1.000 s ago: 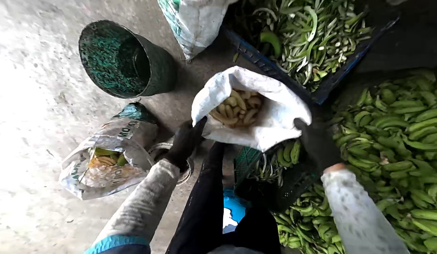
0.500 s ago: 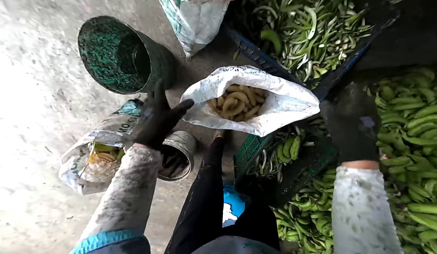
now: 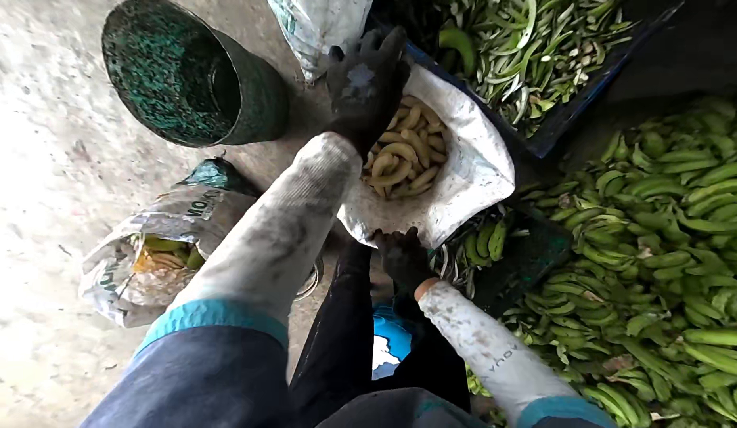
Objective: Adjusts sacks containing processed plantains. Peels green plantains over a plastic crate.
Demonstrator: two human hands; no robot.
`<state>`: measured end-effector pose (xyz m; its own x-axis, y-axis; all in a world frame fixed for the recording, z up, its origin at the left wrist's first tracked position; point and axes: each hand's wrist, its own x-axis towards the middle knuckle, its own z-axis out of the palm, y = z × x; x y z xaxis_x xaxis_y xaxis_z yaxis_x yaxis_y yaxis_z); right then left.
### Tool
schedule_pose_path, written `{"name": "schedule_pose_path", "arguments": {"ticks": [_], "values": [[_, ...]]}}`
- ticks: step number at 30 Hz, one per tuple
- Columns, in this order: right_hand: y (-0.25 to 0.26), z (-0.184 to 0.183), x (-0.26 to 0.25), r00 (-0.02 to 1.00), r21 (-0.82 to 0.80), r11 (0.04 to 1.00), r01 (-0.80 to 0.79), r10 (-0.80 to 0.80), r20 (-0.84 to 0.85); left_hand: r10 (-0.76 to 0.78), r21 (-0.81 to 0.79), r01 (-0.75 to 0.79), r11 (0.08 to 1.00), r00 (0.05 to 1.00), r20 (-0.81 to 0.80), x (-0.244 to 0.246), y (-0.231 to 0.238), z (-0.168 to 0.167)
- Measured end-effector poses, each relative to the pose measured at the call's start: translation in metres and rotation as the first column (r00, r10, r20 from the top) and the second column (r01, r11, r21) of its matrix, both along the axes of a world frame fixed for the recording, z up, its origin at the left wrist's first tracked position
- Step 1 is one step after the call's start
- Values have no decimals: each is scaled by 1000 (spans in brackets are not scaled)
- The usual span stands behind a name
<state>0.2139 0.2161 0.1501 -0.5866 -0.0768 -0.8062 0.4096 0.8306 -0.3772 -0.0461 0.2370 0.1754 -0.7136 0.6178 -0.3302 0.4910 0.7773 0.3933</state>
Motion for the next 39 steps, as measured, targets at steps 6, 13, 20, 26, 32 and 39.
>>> {"name": "schedule_pose_path", "arguments": {"ticks": [6,13,20,26,32,39], "values": [[33,61,35,827,-148,862,484,-506,-246,270,93,-274,957,961,53,72,-126,37],[106,53,62,191,-132,208,969,-973,-125,694,-326,-622,712,551,463,118,-167,2],[143,29,-3,366,75,359,930,-906,-210,599,-287,-534,795,617,511,110,-142,14],[193,42,-14,463,146,441,886,-859,-216,596,-27,-759,651,489,637,128,-135,32],[211,48,-61,876,312,828,467,-481,-32,681,-213,-763,611,369,632,137,-154,-11],[210,57,-50,825,362,741,565,-501,-261,516,-79,-510,856,845,142,161,-171,29]]}}
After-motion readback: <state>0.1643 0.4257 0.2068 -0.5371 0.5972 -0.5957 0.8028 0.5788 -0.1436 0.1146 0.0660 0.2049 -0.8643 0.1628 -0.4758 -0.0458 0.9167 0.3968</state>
